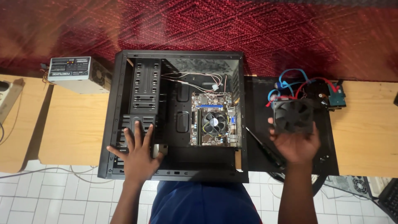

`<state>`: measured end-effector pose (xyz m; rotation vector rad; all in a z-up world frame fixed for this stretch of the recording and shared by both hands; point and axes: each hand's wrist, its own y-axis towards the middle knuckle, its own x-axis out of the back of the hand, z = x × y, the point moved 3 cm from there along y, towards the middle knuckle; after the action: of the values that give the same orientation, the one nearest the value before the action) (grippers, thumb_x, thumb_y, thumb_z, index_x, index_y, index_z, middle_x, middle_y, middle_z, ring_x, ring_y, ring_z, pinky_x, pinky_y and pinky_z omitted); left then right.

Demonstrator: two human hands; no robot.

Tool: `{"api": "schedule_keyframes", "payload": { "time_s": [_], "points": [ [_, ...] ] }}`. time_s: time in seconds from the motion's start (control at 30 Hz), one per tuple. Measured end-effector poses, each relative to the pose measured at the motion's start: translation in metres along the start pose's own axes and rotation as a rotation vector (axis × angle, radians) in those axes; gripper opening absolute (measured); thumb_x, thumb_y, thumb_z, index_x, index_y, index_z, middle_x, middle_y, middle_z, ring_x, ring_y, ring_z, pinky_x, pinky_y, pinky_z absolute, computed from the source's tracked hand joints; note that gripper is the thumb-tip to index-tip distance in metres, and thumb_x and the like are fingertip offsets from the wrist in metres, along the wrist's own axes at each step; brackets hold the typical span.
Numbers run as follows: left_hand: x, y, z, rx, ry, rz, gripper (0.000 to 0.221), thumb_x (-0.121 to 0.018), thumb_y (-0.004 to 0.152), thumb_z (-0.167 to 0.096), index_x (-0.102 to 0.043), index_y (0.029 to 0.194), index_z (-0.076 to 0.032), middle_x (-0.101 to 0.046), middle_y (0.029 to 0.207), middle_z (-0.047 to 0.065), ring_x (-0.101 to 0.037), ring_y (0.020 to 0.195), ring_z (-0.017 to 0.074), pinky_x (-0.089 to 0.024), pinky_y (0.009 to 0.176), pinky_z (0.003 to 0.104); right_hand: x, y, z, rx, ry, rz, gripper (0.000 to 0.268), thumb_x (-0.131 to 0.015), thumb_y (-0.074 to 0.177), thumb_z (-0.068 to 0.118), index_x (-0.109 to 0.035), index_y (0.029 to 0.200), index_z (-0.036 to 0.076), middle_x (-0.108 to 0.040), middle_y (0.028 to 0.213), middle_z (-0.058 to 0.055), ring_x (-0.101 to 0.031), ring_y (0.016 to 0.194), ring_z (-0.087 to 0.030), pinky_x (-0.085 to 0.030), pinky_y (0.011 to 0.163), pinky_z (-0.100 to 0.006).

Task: Aligning a motherboard inside a computer case and securing it with screws and a cooling fan.

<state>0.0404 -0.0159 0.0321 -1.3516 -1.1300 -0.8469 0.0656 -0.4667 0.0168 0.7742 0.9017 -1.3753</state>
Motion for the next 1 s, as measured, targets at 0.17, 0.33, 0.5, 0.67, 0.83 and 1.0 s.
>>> {"api": "schedule_keyframes", "payload": {
  "time_s": [0.17,0.33,0.5,0.67,0.83,1.0],
  "points": [
    [0.002,-0.001,-0.001,0.016,0.012,0.005,0.096,-0.064,0.079,-0.053,-0.021,0.163,-0.037,-0.004,0.174,0.009,0.000,0.157,0.0438,0.011,0.100,0.087,-0.020,-0.007,0.001,-0.079,0.017,0.267,0.052,-0.043,0.105,0.050,-0.071,0.122,0.009,-0.067,0.123,-0.025,-0.067,0.103,-0.053,-0.050,0.084,-0.065],
    [-0.001,-0.001,0.001,0.013,0.023,0.006,0.094,-0.063,0.080,-0.053,-0.021,0.163,-0.037,-0.004,0.174,0.008,-0.001,0.157,0.0429,0.011,0.101,0.087,0.028,-0.028,0.018,-0.201,-0.086,0.307,0.033,-0.046,0.103,0.037,-0.059,0.106,0.007,-0.059,0.095,-0.023,-0.063,0.077,-0.047,-0.047,0.065,-0.056],
    [-0.005,-0.001,0.003,-0.007,0.000,-0.051,0.092,-0.058,0.080,-0.054,-0.022,0.163,-0.038,-0.006,0.174,0.008,-0.002,0.157,0.0433,0.011,0.101,0.087,0.064,-0.040,0.022,-0.352,-0.243,0.333,0.026,-0.051,0.100,0.018,-0.042,0.080,0.003,-0.047,0.052,-0.020,-0.058,0.038,-0.039,-0.043,0.035,-0.043],
    [-0.003,-0.003,0.002,-0.020,-0.017,-0.058,0.093,-0.059,0.078,-0.052,-0.024,0.163,-0.036,-0.008,0.174,0.009,-0.003,0.157,0.0441,0.010,0.101,0.087,0.122,-0.032,-0.003,-0.296,-0.270,0.117,0.020,-0.051,0.102,0.022,-0.047,0.090,0.007,-0.054,0.077,-0.021,-0.070,0.069,-0.045,-0.054,0.046,-0.041],
    [-0.003,-0.002,0.001,-0.025,-0.022,-0.080,0.092,-0.058,0.079,-0.052,-0.025,0.163,-0.034,-0.010,0.174,0.011,-0.004,0.157,0.0453,0.008,0.101,0.088,0.195,-0.037,-0.038,-0.323,-0.777,-0.335,0.020,-0.058,0.095,0.006,-0.056,0.115,0.002,-0.068,0.115,-0.032,-0.072,0.102,-0.044,-0.062,0.076,-0.046],
    [-0.010,-0.001,0.004,-0.037,-0.013,-0.098,0.096,-0.061,0.075,-0.052,-0.025,0.163,-0.035,-0.010,0.174,0.011,-0.005,0.157,0.0456,0.009,0.099,0.089,0.136,-0.035,-0.052,-0.129,-2.070,-0.281,0.110,-0.101,0.038,0.039,-0.060,0.139,0.022,-0.059,0.127,-0.018,-0.066,0.113,-0.043,-0.058,0.090,-0.057]
  ]
}}
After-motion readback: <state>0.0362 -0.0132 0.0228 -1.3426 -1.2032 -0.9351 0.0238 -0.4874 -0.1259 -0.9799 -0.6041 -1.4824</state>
